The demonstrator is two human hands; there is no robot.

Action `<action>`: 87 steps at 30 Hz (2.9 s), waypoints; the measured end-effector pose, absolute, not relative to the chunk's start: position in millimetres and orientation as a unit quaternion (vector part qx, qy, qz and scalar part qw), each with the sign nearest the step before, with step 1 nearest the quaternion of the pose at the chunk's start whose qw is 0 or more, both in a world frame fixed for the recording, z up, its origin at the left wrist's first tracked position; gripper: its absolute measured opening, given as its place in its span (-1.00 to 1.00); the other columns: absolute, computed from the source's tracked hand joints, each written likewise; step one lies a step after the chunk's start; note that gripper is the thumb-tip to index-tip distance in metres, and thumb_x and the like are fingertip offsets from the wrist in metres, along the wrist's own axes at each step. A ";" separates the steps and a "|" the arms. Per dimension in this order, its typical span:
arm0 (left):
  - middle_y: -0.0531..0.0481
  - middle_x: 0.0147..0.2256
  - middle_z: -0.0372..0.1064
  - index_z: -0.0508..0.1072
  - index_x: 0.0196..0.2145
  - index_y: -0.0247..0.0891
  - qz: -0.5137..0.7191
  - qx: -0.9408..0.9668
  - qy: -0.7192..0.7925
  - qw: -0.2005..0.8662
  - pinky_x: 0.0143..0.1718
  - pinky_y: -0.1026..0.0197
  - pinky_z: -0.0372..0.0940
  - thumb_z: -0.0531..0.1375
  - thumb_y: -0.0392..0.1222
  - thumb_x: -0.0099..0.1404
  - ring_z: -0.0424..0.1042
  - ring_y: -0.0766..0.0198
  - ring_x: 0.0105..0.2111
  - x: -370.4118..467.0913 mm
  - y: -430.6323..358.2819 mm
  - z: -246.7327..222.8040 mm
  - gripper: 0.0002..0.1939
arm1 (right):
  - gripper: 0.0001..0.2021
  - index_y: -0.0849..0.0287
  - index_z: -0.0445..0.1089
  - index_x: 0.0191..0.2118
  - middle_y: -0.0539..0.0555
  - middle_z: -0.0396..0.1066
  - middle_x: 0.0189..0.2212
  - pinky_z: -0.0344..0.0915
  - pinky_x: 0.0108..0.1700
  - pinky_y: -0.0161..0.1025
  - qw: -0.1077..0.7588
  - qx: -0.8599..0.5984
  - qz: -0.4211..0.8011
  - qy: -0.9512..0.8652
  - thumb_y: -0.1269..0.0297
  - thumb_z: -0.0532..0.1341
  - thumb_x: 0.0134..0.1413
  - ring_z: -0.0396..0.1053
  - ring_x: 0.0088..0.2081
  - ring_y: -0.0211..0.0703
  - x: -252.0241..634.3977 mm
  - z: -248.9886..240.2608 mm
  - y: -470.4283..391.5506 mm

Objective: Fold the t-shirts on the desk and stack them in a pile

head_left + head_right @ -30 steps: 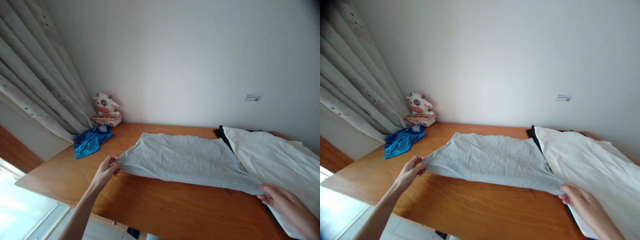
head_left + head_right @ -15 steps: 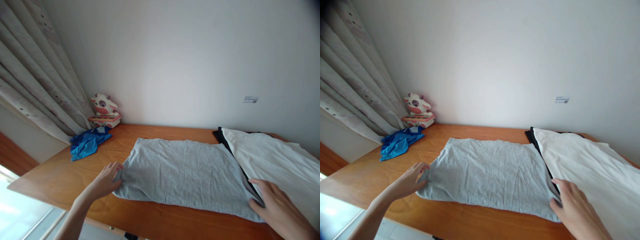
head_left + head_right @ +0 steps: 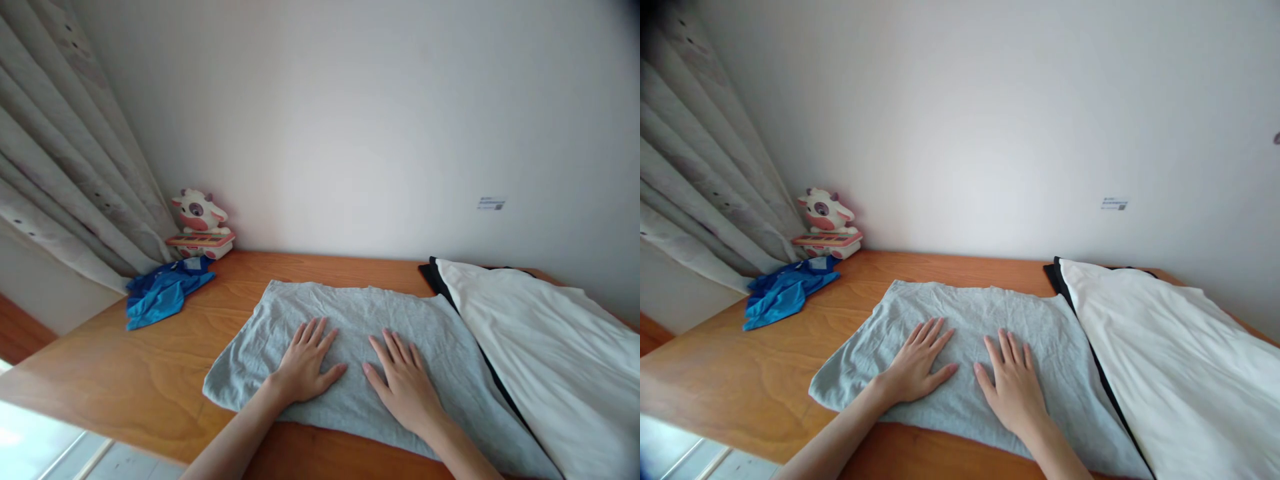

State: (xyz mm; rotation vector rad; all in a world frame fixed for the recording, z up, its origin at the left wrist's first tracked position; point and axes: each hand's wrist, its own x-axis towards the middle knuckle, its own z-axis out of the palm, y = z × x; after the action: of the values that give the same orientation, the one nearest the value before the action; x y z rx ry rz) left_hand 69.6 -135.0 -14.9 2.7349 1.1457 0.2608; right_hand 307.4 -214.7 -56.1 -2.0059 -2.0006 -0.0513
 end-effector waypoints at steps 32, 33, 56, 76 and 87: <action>-0.26 0.41 0.06 0.26 0.35 -0.31 0.116 0.769 0.628 0.019 0.40 -0.18 -0.04 -0.01 0.10 0.48 0.03 -0.09 0.42 -11.5 2.3 -36.4 -0.36 | -0.23 0.43 0.15 0.40 0.43 0.15 0.37 -0.02 0.38 0.15 0.064 -0.843 -0.066 -0.530 -0.10 -0.14 0.34 0.08 0.40 0.25 425.6 -67.1 -134.8; -0.25 0.42 0.04 0.26 0.35 -0.30 0.111 0.763 0.636 0.021 0.40 -0.18 -0.04 -0.02 0.08 0.48 0.01 -0.08 0.43 -15.7 3.3 -36.2 -0.38 | -0.23 0.43 0.15 0.40 0.42 0.16 0.37 -0.02 0.37 0.14 0.065 -0.843 -0.072 -0.529 -0.09 -0.14 0.35 0.08 0.40 0.25 422.2 -67.4 -134.7; -0.11 0.34 0.23 0.51 0.12 -0.02 0.280 0.860 0.386 0.180 0.40 -0.11 0.09 0.17 -0.07 0.36 0.20 -0.10 0.35 115.9 -40.5 -21.0 -0.61 | -0.47 0.24 0.32 0.30 0.35 0.28 0.31 0.08 0.35 0.18 0.213 -0.712 -0.072 -0.666 0.12 0.04 0.33 0.20 0.35 0.19 320.6 -53.0 -86.1; 0.01 -0.47 0.27 0.38 -0.35 -0.25 0.580 0.091 0.309 0.748 -0.51 0.30 0.24 -0.06 -0.20 0.42 0.31 0.33 -0.55 69.9 7.2 -5.6 -0.72 | -0.66 0.06 0.29 -0.34 -0.07 0.29 -0.52 0.25 -0.47 -0.28 0.745 -0.487 0.408 -0.203 -0.13 0.10 0.14 0.25 -0.54 -0.25 380.5 -44.6 -80.2; 0.05 -0.51 0.21 0.31 -0.39 -0.24 0.601 0.036 0.311 0.735 -0.57 0.31 0.15 -0.14 -0.21 0.46 0.23 0.35 -0.61 60.8 10.9 -0.9 -0.68 | -0.70 0.08 0.18 -0.32 -0.09 0.17 -0.46 0.20 -0.53 -0.36 0.763 -0.317 0.563 0.008 0.17 -0.18 0.38 0.19 -0.56 -0.33 387.6 -18.0 -93.8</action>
State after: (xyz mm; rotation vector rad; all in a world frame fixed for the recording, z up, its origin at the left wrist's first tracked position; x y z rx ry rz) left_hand 60.8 10.9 -0.9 0.0794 0.6835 1.3212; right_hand 387.6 -93.8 -18.0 -0.6886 0.0164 1.2241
